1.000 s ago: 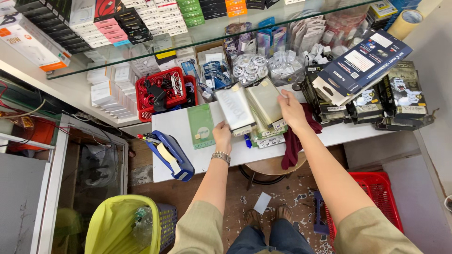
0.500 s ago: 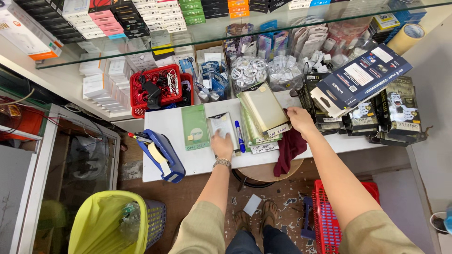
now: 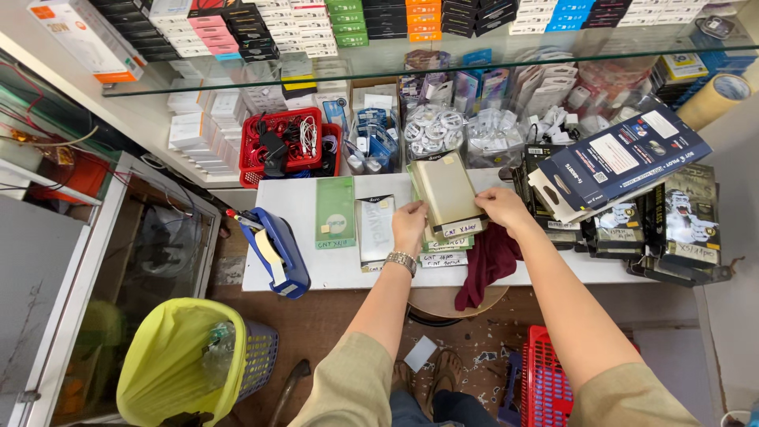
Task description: The person wipes the surfaces of various small product boxes with a maroon cloth and stacks them on a counter and inside a glass display cabinet. The person handles multiple box types, including green and black packages, and places them in neat piles.
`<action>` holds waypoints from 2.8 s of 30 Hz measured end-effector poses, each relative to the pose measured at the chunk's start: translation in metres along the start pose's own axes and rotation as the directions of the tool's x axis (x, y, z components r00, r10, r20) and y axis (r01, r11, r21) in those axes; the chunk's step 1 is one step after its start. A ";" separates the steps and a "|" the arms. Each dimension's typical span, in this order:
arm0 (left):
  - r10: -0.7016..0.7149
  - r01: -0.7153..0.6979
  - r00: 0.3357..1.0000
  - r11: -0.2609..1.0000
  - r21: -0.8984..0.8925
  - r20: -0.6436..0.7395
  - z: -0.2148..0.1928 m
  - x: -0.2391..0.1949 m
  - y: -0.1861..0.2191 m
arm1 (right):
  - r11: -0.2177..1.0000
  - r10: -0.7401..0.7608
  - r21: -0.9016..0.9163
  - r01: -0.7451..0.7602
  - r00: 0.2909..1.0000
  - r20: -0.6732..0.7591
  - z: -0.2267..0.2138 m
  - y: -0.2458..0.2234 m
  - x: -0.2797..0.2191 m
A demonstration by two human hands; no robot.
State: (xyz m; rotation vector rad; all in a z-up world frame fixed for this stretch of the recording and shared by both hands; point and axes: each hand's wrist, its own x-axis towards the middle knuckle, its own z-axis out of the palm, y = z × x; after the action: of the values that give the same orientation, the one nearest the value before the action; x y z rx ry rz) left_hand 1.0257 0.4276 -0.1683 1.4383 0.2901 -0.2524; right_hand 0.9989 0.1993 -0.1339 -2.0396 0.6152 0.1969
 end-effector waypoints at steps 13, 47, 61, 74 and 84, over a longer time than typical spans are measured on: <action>-0.021 0.039 0.997 0.964 -0.262 0.071 -0.035 0.020 0.048 | 0.923 -0.021 0.375 -0.082 0.965 0.263 -0.009 -0.056 -0.002; 0.117 -0.123 0.992 0.957 0.263 0.036 -0.044 0.017 -0.006 | 0.994 -0.073 -0.087 0.071 0.997 -0.020 0.020 0.008 -0.005; 0.141 -0.121 0.987 0.969 0.216 -0.081 -0.001 0.005 0.023 | 0.964 -0.126 0.248 0.099 0.988 0.094 0.004 -0.015 0.003; -0.006 0.014 1.000 0.940 0.342 -0.024 -0.013 0.019 -0.014 | 0.998 0.032 0.053 -0.043 0.978 0.204 0.023 0.018 0.028; -0.034 0.022 0.999 0.909 0.417 0.021 -0.007 0.008 0.033 | 0.995 0.016 0.087 -0.041 0.963 0.269 0.020 -0.003 0.031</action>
State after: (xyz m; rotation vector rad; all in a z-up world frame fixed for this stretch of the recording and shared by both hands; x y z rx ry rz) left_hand 1.0445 0.4388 -0.1413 1.8536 0.2418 -0.3739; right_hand 1.0287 0.2067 -0.1535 -1.8751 0.4743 0.4468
